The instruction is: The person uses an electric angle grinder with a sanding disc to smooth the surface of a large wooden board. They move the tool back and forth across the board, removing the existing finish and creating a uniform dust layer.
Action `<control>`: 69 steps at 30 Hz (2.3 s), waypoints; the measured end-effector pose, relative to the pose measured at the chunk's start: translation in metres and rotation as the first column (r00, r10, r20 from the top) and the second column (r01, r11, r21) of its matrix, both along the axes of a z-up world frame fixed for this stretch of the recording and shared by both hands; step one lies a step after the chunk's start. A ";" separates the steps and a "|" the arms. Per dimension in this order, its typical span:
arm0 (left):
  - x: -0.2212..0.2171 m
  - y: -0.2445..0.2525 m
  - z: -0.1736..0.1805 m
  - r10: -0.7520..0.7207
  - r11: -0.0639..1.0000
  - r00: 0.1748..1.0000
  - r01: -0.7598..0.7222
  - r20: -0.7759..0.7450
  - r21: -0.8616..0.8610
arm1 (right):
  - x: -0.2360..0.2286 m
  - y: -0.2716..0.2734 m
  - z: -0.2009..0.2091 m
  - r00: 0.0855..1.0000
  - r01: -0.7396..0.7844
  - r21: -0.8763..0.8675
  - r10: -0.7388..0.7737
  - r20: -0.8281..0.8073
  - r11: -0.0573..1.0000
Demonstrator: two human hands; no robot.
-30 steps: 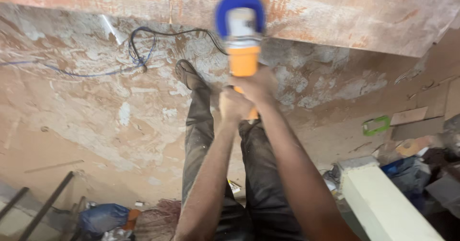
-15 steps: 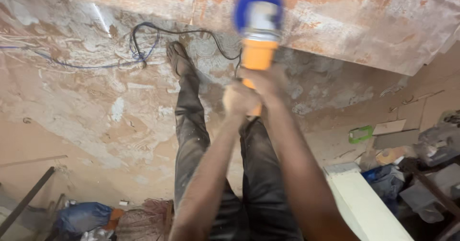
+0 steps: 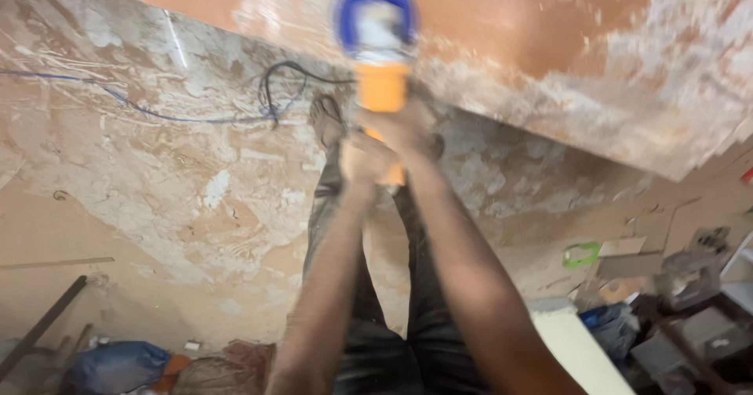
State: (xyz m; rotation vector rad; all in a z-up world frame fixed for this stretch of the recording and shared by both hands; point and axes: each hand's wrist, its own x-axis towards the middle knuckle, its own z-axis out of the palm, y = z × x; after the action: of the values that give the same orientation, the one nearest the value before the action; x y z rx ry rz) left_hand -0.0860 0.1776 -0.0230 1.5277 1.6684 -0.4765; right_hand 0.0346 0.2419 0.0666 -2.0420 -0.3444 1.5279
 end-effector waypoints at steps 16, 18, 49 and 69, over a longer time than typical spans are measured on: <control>0.060 0.063 0.072 0.097 0.975 0.994 -0.086 0.045 -0.204 | 0.042 -0.004 -0.021 0.963 0.260 0.116 -0.249 -0.105 0.959; 0.033 0.066 0.050 0.135 0.986 0.990 -0.131 0.032 -0.106 | 0.024 0.033 0.000 0.963 -0.188 -0.252 0.229 0.142 0.949; 0.174 0.188 0.010 0.451 0.867 0.831 -0.494 0.325 0.060 | 0.156 0.171 -0.035 0.828 -0.404 -0.214 0.455 0.329 0.889; 0.153 0.050 0.071 0.258 0.965 0.954 -0.261 0.155 0.001 | 0.133 -0.008 -0.047 0.991 -0.018 0.102 0.005 0.131 0.995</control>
State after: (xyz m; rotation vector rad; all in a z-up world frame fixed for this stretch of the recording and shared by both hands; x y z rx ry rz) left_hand 0.0666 0.2280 0.0484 1.3001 1.7250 -0.1955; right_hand 0.1681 0.2342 0.0200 -2.0668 -0.4765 1.3570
